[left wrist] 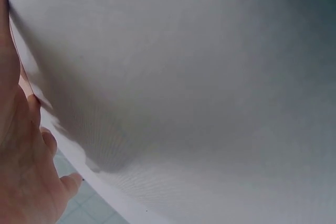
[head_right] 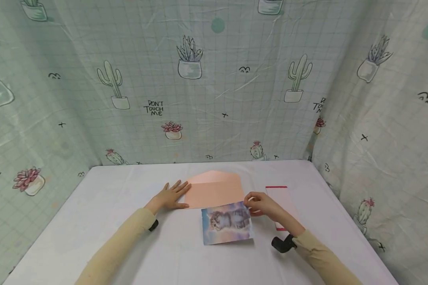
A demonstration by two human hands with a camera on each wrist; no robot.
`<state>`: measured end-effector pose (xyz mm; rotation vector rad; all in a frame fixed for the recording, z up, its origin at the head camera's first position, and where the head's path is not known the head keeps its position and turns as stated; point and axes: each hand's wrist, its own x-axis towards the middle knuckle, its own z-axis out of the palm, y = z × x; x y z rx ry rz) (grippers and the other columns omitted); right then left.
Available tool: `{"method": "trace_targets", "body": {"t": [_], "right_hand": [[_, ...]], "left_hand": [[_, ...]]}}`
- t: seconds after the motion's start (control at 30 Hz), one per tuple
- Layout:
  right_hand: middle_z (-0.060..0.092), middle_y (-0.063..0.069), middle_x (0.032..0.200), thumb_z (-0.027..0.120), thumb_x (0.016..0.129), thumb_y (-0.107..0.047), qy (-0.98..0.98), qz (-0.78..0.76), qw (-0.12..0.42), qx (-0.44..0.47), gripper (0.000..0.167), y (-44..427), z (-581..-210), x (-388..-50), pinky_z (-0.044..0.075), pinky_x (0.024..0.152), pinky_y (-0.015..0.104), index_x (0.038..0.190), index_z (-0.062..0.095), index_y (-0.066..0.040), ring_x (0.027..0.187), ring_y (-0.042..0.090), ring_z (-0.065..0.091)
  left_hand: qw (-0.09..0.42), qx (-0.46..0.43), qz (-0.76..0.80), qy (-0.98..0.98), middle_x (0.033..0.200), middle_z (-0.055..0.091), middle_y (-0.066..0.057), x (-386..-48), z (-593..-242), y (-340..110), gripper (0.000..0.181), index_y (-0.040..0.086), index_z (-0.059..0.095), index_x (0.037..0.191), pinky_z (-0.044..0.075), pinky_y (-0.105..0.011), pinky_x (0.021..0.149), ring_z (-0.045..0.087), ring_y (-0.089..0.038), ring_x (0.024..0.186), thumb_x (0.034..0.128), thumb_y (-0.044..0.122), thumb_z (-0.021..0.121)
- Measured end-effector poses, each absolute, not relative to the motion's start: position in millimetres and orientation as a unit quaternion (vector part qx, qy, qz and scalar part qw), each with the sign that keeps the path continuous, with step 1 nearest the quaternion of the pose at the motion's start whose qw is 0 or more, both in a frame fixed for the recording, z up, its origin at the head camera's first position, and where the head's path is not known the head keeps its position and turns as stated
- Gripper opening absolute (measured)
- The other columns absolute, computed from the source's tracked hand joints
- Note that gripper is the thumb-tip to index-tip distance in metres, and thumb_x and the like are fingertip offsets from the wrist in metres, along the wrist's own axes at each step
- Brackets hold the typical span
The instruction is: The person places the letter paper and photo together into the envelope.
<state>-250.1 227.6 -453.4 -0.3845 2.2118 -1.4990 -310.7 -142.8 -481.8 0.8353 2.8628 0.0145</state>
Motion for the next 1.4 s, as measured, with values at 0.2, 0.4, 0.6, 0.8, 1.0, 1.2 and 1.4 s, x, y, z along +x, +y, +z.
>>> {"method": "trace_targets", "body": {"t": [0.2,0.4,0.6,0.8,1.0,1.2,1.4], "right_hand": [[0.052,0.001,0.095,0.050,0.092,-0.026,0.771,-0.579,0.235,-0.122,0.020,228.0,-450.5,-256.9,0.051,0.076,0.033,0.099,0.052,-0.007,0.080,0.015,0.057],[0.054,-0.002,0.092,0.050,0.091,-0.026,0.756,-0.602,0.232,-0.110,0.025,228.1,-446.2,-264.5,0.052,0.079,0.034,0.104,0.052,-0.004,0.085,0.014,0.058],[0.055,-0.005,0.091,0.049,0.092,-0.019,0.735,-0.632,0.225,-0.094,0.025,230.0,-443.6,-274.5,0.051,0.083,0.036,0.110,0.050,-0.001,0.085,0.010,0.059],[0.058,-0.007,0.088,0.052,0.090,-0.014,0.709,-0.670,0.209,-0.067,0.016,235.4,-442.0,-287.9,0.053,0.077,0.029,0.105,0.054,-0.008,0.082,0.008,0.061],[0.060,-0.009,0.083,0.050,0.091,-0.009,0.687,-0.698,0.196,-0.058,0.012,238.3,-438.2,-298.6,0.052,0.073,0.024,0.101,0.055,-0.013,0.079,0.005,0.061],[0.059,-0.008,0.082,0.048,0.092,-0.010,0.680,-0.708,0.188,-0.036,0.013,239.3,-435.1,-308.8,0.052,0.072,0.023,0.104,0.052,-0.009,0.077,0.004,0.061],[0.058,-0.009,0.087,0.047,0.092,-0.010,0.680,-0.709,0.184,-0.008,0.024,238.8,-430.7,-320.4,0.052,0.073,0.024,0.116,0.046,-0.005,0.079,0.005,0.060]], "left_hand": [[0.077,0.278,0.020,0.957,0.150,0.016,-0.007,-307.0,-478.6,-141.9,0.080,0.016,0.017,0.144,0.014,-0.063,0.104,0.013,-0.033,0.138,0.0828,0.057,0.047],[0.070,0.277,0.013,0.958,0.150,0.017,-0.007,-306.9,-478.6,-142.1,0.081,0.015,0.017,0.144,0.015,-0.063,0.104,0.014,-0.033,0.138,0.0825,0.058,0.047],[0.068,0.275,0.012,0.959,0.150,0.018,-0.007,-307.6,-480.5,-142.9,0.081,0.015,0.018,0.144,0.015,-0.063,0.104,0.015,-0.034,0.137,0.0819,0.058,0.047],[0.068,0.276,0.013,0.959,0.150,0.018,-0.006,-308.5,-483.8,-142.9,0.081,0.016,0.018,0.144,0.015,-0.063,0.103,0.015,-0.034,0.137,0.0818,0.059,0.047],[0.079,0.271,0.004,0.959,0.151,0.016,-0.004,-309.0,-483.0,-141.7,0.080,0.018,0.016,0.144,0.014,-0.061,0.105,0.012,-0.032,0.138,0.0824,0.060,0.045],[0.079,0.270,-0.004,0.959,0.151,0.015,-0.003,-308.8,-483.4,-141.2,0.081,0.018,0.015,0.144,0.014,-0.061,0.105,0.011,-0.031,0.139,0.0821,0.061,0.044],[0.077,0.268,-0.005,0.960,0.151,0.015,-0.003,-308.1,-481.9,-141.6,0.081,0.018,0.015,0.144,0.014,-0.061,0.106,0.012,-0.031,0.139,0.0821,0.061,0.044]]}}
